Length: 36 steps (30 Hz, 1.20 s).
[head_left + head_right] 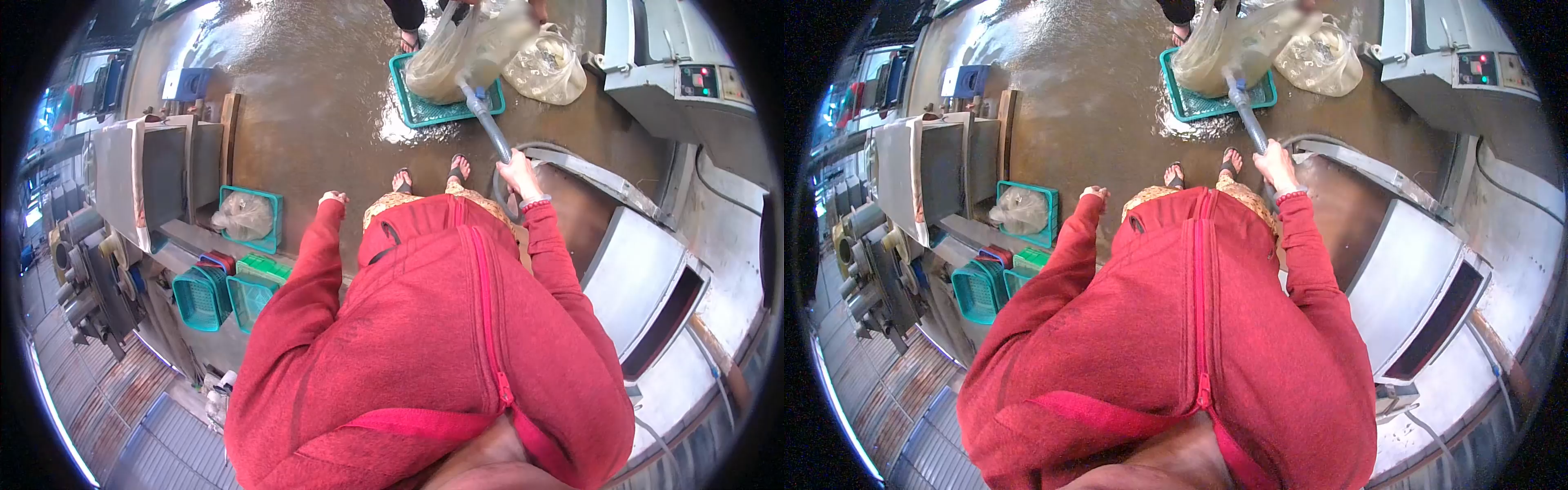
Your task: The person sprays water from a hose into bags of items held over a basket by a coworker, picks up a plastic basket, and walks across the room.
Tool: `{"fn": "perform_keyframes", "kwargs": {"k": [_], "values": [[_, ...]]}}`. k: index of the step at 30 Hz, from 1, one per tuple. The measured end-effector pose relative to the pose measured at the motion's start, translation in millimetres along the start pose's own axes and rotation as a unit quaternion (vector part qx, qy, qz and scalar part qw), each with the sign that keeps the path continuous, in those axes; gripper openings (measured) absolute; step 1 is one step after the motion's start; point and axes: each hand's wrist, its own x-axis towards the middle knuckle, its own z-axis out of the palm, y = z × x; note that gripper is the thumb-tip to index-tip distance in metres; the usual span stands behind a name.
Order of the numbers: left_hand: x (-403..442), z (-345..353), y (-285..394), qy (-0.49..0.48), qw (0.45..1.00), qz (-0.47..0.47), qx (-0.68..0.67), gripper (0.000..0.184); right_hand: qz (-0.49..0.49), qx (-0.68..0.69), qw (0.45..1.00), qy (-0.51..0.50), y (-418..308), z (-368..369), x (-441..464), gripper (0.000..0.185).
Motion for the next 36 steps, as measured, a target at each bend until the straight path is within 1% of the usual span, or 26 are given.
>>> {"fn": "perform_keyframes", "kwargs": {"k": [2,5,7,8,11,12,15,17,20,23,26,28,29,30,32,35,36], "values": [[-1.7,-0.7,6.0,-0.011,1.0,0.001,0.008,0.018,-0.004,-0.011,1.0,0.005,0.7,1.4,2.6,0.033],[-3.8,-3.7,16.6,-0.02,0.988,0.014,0.15,0.02,0.004,-0.007,1.0,-0.001,-0.3,1.4,0.7,0.031],[3.0,-1.0,12.4,0.02,0.979,0.078,0.188,0.018,0.017,-0.009,1.0,-0.006,-1.8,1.4,-1.2,0.031],[9.1,1.3,9.2,0.039,0.971,0.111,0.207,0.017,0.007,-0.008,1.0,-0.002,1.7,3.2,0.5,0.031],[26.2,5.9,3.5,-0.014,0.988,0.039,0.146,0.019,0.0,-0.005,1.0,-0.003,3.7,4.2,2.8,0.031],[30.3,7.1,1.2,-0.008,0.986,0.042,0.162,0.02,0.015,0.002,1.0,-0.011,1.9,2.7,2.3,0.03],[13.5,3.7,6.3,0.005,0.98,0.049,0.191,0.02,-0.036,-0.021,0.999,0.006,12.7,7.5,9.2,0.03],[5.4,1.6,10.3,0.005,0.981,0.056,0.184,0.02,-0.039,-0.027,0.999,0.013,16.8,11.5,13.1,0.03],[0.5,-2.8,16.1,-0.02,0.986,0.013,0.165,0.021,-0.015,-0.024,1.0,-0.002,3.4,5.0,3.8,0.031],[7.8,-1.2,10.3,0.038,0.982,0.068,0.174,0.021,0.013,-0.018,1.0,-0.02,-1.5,3.4,1.8,0.031],[2.1,-5.7,21.1,-0.012,0.992,0.003,0.122,0.019,0.014,-0.012,1.0,-0.022,-2.8,4.8,0.4,0.032],[6.6,-6.0,23.7,0.046,0.968,0.063,0.24,0.018,0.011,-0.009,1.0,-0.022,-6.5,3.6,-0.4,0.032],[5.4,-6.5,26.0,0.075,0.947,0.093,0.297,0.02,0.013,-0.008,1.0,-0.024,-8.3,3.1,-1.0,0.032],[1.9,-4.0,27.1,0.098,0.948,0.06,0.298,0.025,0.015,-0.006,1.0,-0.026,-10.2,2.6,-1.6,0.032],[-48.9,-5.8,54.5,0.144,0.943,-0.006,0.299,0.039,0.013,-0.006,1.0,-0.025,-14.7,0.8,-3.7,0.032],[-15.2,-3.2,34.0,0.1,0.956,0.01,0.275,0.051,0.024,0.004,0.999,-0.027,-18.1,1.0,-3.2,0.033],[-2.0,-3.1,26.9,0.069,0.966,0.009,0.247,0.052,0.028,0.008,0.999,-0.029,-18.0,1.2,-2.9,0.034]]}}
